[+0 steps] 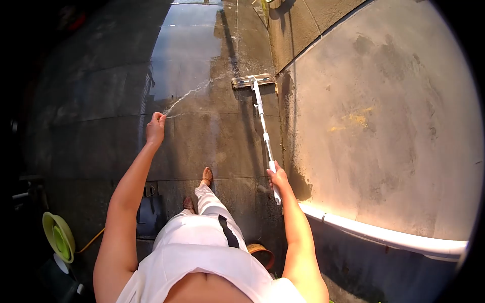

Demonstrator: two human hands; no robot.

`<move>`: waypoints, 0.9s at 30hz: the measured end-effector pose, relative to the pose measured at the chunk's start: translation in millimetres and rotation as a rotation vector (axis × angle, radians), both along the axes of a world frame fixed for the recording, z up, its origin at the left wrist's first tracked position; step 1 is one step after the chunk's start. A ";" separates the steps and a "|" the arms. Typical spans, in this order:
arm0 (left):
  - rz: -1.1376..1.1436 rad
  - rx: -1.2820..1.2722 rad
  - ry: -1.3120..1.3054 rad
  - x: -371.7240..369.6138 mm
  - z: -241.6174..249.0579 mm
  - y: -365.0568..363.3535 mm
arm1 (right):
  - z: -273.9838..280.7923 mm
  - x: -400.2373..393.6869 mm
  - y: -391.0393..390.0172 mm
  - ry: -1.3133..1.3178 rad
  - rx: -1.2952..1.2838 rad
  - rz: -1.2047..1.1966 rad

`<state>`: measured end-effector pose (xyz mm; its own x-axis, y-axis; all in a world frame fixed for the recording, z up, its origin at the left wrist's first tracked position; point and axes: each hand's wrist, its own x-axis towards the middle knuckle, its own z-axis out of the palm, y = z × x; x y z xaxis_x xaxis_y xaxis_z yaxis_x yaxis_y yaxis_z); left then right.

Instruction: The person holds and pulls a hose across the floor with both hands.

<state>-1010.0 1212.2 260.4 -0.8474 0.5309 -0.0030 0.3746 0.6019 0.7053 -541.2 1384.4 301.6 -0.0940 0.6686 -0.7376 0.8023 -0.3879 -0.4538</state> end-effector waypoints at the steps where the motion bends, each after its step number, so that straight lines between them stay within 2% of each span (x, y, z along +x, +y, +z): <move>1: 0.002 -0.021 -0.025 -9.0 1.0 3.0 | -6.8 -21.1 27.0 0.002 0.002 -0.022; 5: 0.043 -0.083 0.019 -32.6 -8.1 4.3 | -45.0 -88.9 111.9 0.132 0.084 0.029; 9: 0.146 -0.228 -0.060 -51.9 -1.8 -6.6 | -38.6 -144.5 121.7 0.192 0.059 0.040; 11: 0.214 -0.297 -0.089 -66.5 -8.2 -20.8 | -16.5 -144.7 101.0 0.160 0.053 0.097; 13: 0.262 -0.349 -0.099 -85.0 -31.4 -37.8 | 12.9 -115.8 69.5 0.204 0.011 0.177; 14: 0.280 -0.354 -0.114 -92.2 -38.7 -45.2 | 28.3 -98.4 51.8 0.132 0.030 0.253; 17: 0.315 -0.349 -0.178 -109.6 -59.5 -65.1 | 120.5 -73.0 -25.1 -0.013 -0.072 0.280; 19: 0.329 -0.372 -0.217 -120.9 -71.2 -72.7 | 172.2 -57.4 -72.6 -0.201 -0.169 0.397; 21: 0.357 -0.323 -0.286 -131.8 -81.0 -79.7 | 221.9 -58.1 -118.1 -0.263 -0.227 0.478; 24: 0.382 -0.357 -0.312 -153.4 -89.3 -87.3 | 231.6 -20.1 -160.3 -0.328 -0.242 0.635; 27: 0.388 -0.314 -0.306 -174.9 -92.6 -103.2 | 218.1 -26.2 -157.8 -0.378 -0.126 0.851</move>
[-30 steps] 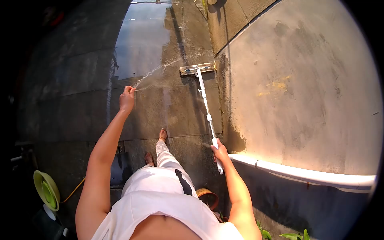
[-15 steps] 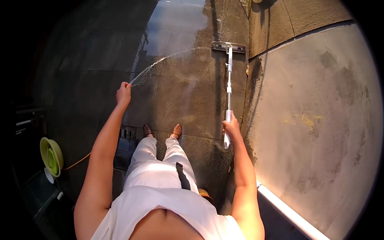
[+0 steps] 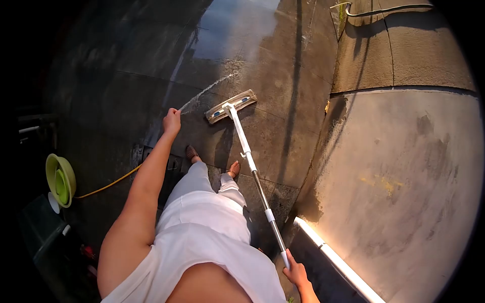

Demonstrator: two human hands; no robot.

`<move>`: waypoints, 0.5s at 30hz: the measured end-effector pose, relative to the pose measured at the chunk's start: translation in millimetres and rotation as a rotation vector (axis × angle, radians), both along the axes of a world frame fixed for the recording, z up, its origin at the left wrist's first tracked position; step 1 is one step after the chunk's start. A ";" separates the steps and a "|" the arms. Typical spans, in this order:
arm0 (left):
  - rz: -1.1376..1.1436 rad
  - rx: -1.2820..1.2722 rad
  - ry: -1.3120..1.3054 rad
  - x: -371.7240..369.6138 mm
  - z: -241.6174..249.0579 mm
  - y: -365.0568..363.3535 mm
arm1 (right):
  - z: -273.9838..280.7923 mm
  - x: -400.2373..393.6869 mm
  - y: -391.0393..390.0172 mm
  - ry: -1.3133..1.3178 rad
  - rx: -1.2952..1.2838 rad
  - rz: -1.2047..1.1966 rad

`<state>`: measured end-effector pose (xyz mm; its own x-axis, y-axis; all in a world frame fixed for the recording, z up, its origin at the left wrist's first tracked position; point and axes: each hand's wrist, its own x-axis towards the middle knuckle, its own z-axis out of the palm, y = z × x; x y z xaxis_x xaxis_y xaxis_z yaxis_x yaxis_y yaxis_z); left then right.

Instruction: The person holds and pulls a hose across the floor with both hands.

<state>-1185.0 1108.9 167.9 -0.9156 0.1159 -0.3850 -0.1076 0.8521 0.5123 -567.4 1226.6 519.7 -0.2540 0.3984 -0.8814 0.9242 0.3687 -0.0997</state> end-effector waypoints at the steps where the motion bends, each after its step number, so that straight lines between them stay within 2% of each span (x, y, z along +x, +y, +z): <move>1: 0.028 -0.007 -0.006 -5.0 -0.3 -7.3 | -10.1 -8.3 8.2 0.051 0.037 0.094; 4: 0.109 -0.016 -0.029 -33.6 -0.3 -36.3 | -44.7 -72.0 50.8 0.039 0.028 0.156; 6: 0.175 -0.004 -0.054 -49.5 3.5 -60.8 | -72.7 -126.3 78.3 0.138 0.099 0.263; 7: 0.192 -0.004 -0.052 -55.0 5.4 -75.8 | -83.2 -163.2 89.3 0.010 0.109 0.279; 8: 0.210 -0.005 -0.047 -60.4 9.1 -90.2 | -101.0 -188.2 102.3 0.018 0.130 0.317; 9: 0.228 -0.007 -0.038 -67.1 13.9 -105.3 | -121.8 -210.2 114.0 0.118 0.191 0.413; 11: 0.275 -0.014 -0.009 -75.7 14.4 -135.2 | -142.2 -282.2 122.3 0.090 0.370 0.539; 13: 0.321 -0.011 0.006 -84.8 23.1 -164.9 | -162.6 -346.5 139.5 0.140 0.411 0.486; 14: 0.346 -0.004 0.002 -86.0 29.2 -178.1 | -184.5 -373.1 156.9 0.111 0.412 0.366; 15: 0.375 0.004 -0.004 -88.3 34.5 -192.6 | -207.3 -401.3 174.2 0.080 0.436 0.341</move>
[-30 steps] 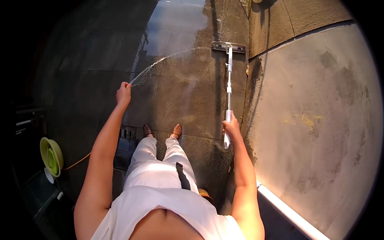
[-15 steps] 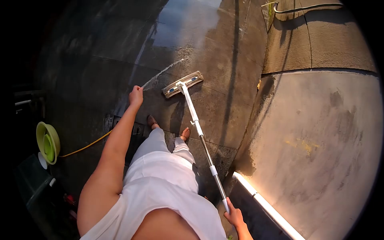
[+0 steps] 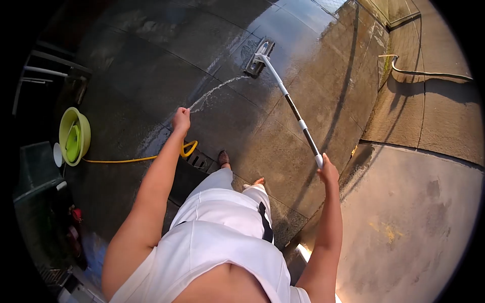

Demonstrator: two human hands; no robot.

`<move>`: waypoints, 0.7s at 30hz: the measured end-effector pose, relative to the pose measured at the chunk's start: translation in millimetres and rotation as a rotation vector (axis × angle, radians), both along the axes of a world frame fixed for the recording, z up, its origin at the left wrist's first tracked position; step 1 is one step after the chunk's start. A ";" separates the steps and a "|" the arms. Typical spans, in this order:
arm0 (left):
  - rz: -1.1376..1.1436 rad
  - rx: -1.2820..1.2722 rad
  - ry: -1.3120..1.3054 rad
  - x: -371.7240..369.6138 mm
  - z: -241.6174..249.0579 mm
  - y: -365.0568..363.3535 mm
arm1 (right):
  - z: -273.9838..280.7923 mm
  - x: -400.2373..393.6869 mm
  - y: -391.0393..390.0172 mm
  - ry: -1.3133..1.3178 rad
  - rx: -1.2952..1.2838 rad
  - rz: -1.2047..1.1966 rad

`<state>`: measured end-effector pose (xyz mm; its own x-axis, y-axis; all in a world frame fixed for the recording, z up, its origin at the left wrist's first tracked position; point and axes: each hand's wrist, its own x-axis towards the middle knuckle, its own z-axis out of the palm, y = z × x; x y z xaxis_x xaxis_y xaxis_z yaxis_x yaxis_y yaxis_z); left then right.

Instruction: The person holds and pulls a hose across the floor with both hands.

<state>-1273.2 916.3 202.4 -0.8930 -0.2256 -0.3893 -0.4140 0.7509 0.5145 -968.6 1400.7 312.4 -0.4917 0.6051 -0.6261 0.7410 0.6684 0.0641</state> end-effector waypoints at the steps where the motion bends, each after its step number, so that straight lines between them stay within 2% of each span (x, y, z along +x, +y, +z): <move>1: 0.027 0.008 -0.009 -3.8 2.1 -15.8 | -10.7 -34.4 7.4 -0.008 0.014 -0.083; 2: 0.056 0.001 -0.009 -6.8 9.8 -27.7 | -24.9 -63.9 14.5 0.001 0.082 -0.015; 3: 0.091 -0.009 -0.011 -7.3 20.5 -39.5 | -19.4 -99.6 10.2 0.006 0.009 -0.033; 4: 0.126 -0.022 -0.017 -7.3 28.1 -55.7 | -5.8 -134.9 -0.5 0.004 -0.067 -0.051; 5: 0.126 -0.028 0.018 -8.9 20.4 -73.3 | 15.8 -169.4 -18.8 0.019 -0.038 -0.005; 7: 0.214 -0.004 -0.050 -8.1 47.2 -97.8 | 30.3 -228.7 -40.8 0.005 0.036 0.118; 8: 0.256 0.012 -0.084 -6.8 57.1 -108.8 | 31.4 -251.4 -44.3 0.048 0.033 0.090; 10: 0.315 -0.019 -0.053 -1.5 46.5 -138.4 | 12.4 -291.3 -32.1 0.111 -0.051 0.071; 12: 0.372 -0.002 -0.026 4.0 43.1 -167.4 | -22.0 -336.1 -11.9 0.044 -0.137 -0.111; 13: 0.420 0.012 -0.034 5.5 44.7 -180.8 | -17.9 -354.4 -24.8 0.009 -0.112 -0.155; 16: 0.517 0.009 -0.044 6.5 44.2 -219.2 | 28.1 -385.2 -74.4 -0.043 0.284 0.286; 18: 0.549 -0.033 -0.021 -4.3 35.1 -239.2 | 44.2 -395.7 -70.9 -0.070 0.312 0.323; 21: 0.682 0.054 -0.112 -36.9 44.9 -250.8 | 65.1 -398.6 -64.3 -0.031 0.368 0.495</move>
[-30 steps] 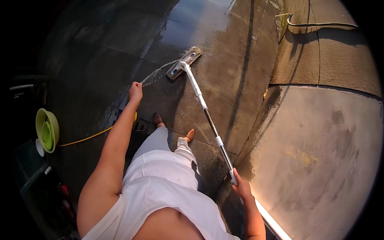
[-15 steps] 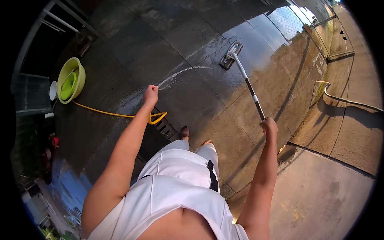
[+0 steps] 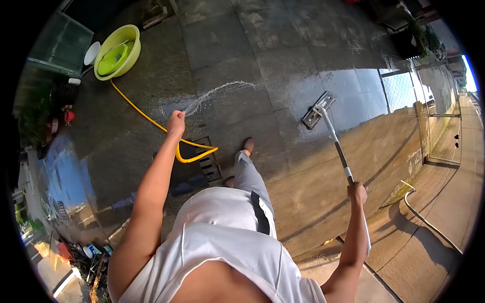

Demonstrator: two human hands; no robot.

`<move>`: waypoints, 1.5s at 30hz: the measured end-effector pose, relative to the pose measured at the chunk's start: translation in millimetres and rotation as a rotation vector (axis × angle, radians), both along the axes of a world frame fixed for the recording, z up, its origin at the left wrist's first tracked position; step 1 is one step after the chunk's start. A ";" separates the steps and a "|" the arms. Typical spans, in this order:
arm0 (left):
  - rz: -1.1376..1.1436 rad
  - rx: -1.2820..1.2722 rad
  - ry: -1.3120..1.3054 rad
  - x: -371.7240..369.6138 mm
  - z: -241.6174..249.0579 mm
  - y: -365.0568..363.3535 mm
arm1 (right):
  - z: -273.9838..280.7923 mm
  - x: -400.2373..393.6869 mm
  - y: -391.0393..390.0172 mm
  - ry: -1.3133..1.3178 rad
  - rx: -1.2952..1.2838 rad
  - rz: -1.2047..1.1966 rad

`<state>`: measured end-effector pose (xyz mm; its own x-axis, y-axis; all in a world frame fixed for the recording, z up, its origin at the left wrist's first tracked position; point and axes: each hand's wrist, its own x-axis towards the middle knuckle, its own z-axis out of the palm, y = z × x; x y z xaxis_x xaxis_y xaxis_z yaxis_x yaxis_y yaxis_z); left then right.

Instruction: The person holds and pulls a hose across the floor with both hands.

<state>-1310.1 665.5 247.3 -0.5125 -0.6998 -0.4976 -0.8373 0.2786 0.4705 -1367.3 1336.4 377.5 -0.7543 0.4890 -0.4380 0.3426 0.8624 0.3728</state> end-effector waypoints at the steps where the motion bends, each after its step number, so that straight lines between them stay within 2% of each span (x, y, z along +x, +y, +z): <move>1: 0.041 -0.006 0.008 -13.3 -3.3 -6.7 | 20.1 -1.0 -15.5 -0.015 -0.008 0.026; 2: 0.081 -0.004 0.104 -24.6 -31.0 -21.7 | 32.7 -1.6 -25.2 -0.034 -0.018 0.065; 5: 0.210 0.017 0.153 -65.4 -18.5 -42.5 | 60.7 -15.9 -55.4 -0.091 -0.052 0.205; 9: 0.229 -0.138 0.106 -99.7 -16.5 -98.7 | 82.5 -50.9 -125.7 -0.126 -0.167 0.324; 12: 0.252 -0.207 0.103 -108.4 4.3 -133.9 | 69.0 -86.9 -184.1 -0.134 -0.225 0.487; 15: 0.229 -0.293 0.032 -107.6 -12.3 -180.3 | 40.3 -129.6 -254.5 -0.171 -0.262 0.680; 18: 0.355 -0.220 0.000 -115.0 -3.1 -204.5 | 3.5 -181.0 -341.4 -0.240 -0.347 0.776; 22: 0.388 -0.220 -0.002 -119.2 -28.7 -239.5 | -30.6 -238.0 -455.6 -0.311 -0.393 0.859; 26: 0.397 -0.206 -0.061 -133.7 -31.3 -257.7 | -50.7 -290.0 -509.9 -0.351 -0.548 0.772; 28: 0.368 -0.211 -0.090 -148.0 -25.4 -260.1 | -56.1 -307.0 -499.0 -0.329 -0.612 0.720; 32: 0.295 -0.193 -0.041 -163.4 -41.1 -270.1 | -53.1 -309.6 -445.7 -0.439 -0.752 0.419; 34: 0.235 -0.219 -0.027 -172.5 -51.6 -269.8 | -8.2 -296.3 -434.7 -0.494 -0.898 0.073; 36: 0.230 -0.191 -0.022 -188.7 -54.3 -265.9 | 18.4 -274.6 -407.3 -0.423 -1.011 -0.188; 38: 0.210 -0.181 0.003 -206.8 -57.9 -259.6 | 60.5 -262.6 -398.0 -0.397 -0.949 -0.336; 40: 0.180 -0.168 0.033 -229.8 -58.1 -254.3 | 91.1 -247.7 -382.2 -0.366 -0.940 -0.434; 45: 0.067 -0.153 -0.006 -290.8 -53.6 -241.4 | 129.3 -233.7 -351.0 -0.238 -0.908 -0.353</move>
<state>-1600.9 424.1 193.7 -0.4597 -0.8002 -0.3852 -0.8589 0.2902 0.4221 -1600.9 985.4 506.8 -0.4743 0.0736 -0.8773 0.6359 0.7178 -0.2836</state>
